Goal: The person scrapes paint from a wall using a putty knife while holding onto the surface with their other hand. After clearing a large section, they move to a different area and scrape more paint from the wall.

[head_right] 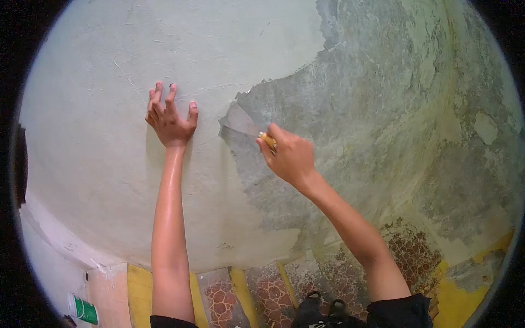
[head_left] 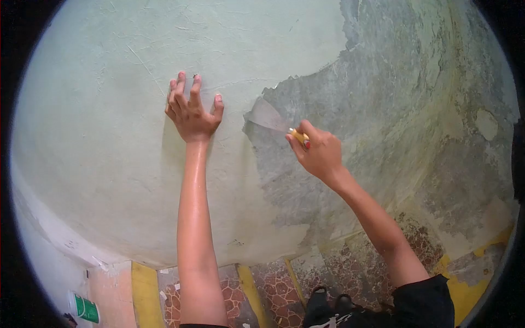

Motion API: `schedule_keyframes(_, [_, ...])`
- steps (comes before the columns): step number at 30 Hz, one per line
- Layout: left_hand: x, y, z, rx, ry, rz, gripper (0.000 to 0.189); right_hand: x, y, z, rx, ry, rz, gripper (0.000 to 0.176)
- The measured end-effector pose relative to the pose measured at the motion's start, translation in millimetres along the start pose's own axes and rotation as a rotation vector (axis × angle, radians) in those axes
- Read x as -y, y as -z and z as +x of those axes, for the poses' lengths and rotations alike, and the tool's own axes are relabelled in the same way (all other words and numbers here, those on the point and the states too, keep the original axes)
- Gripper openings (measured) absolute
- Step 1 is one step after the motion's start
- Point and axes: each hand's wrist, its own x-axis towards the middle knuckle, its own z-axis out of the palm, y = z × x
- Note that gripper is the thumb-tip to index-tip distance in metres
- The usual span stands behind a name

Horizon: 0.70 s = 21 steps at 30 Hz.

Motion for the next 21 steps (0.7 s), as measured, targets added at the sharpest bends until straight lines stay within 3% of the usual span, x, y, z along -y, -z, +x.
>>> schedule_keyframes(21, [-0.4,0.9,3.4,-0.015,-0.002,0.002,0.052,-8.2,-8.4,-8.5,0.001,0.023,0.004,0.026])
